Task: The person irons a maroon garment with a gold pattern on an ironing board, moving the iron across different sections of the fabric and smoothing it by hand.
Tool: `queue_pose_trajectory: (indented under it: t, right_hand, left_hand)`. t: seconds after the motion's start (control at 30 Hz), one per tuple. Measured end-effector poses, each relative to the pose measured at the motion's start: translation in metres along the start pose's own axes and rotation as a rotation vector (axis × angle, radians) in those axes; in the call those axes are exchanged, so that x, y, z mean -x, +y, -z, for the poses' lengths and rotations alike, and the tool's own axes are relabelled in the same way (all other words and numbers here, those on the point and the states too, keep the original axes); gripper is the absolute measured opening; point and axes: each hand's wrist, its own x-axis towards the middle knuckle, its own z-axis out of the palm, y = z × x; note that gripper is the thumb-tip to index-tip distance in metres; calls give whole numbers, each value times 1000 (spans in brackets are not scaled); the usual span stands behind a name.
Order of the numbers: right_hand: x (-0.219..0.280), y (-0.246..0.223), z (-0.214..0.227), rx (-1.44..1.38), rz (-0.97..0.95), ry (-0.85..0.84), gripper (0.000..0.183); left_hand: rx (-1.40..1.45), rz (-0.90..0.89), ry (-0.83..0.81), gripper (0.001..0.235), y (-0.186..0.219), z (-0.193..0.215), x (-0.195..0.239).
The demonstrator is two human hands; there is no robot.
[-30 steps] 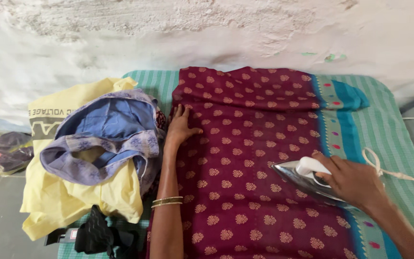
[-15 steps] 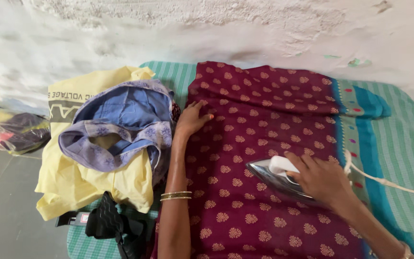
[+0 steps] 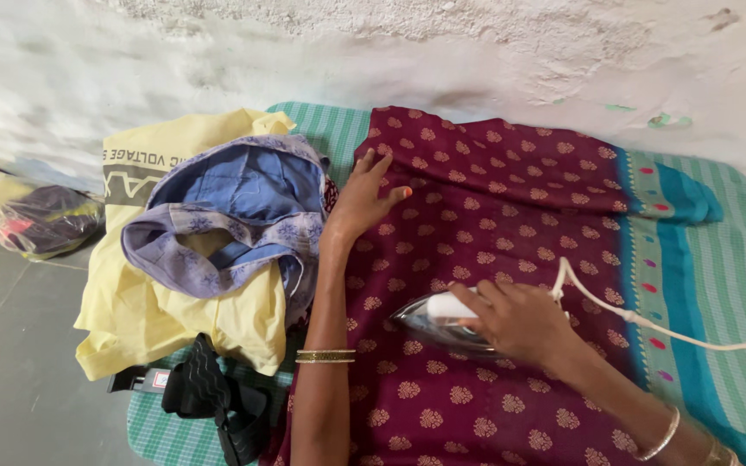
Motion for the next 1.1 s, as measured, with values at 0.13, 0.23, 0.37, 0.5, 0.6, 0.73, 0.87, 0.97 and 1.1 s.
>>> queue_pose_trajectory:
  t: [0.13, 0.23, 0.37, 0.5, 0.6, 0.73, 0.87, 0.97, 1.1]
  right_hand:
    - [-14, -6, -2, 31, -1, -9, 59]
    - [-38, -4, 1, -7, -159, -121, 58]
    - [-62, -2, 6, -62, -294, -115, 57]
    - [-65, -6, 5, -29, -68, -251, 59]
    - [-54, -13, 1, -11, 242, 90, 56]
    - [-54, -18, 4, -82, 220, 38, 56]
    - [-75, -23, 16, -22, -20, -54, 55]
    - [-84, -31, 23, -30, -155, -8, 53]
    - [-82, -40, 28, -21, -85, -132, 54]
  left_hand:
    - [23, -17, 20, 79, 4, 10, 3]
    - [-10, -62, 74, 77, 12, 19, 7]
    - [59, -17, 90, 76, 19, 30, 11]
    - [10, -75, 125, 76, 17, 33, 12]
    - [16, -50, 110, 77, 19, 35, 13]
    - [16, 14, 93, 78, 23, 38, 14]
    - [-8, -10, 98, 79, 22, 40, 15]
    - [6, -19, 109, 79, 20, 41, 15]
    - [1, -22, 111, 80, 17, 43, 15]
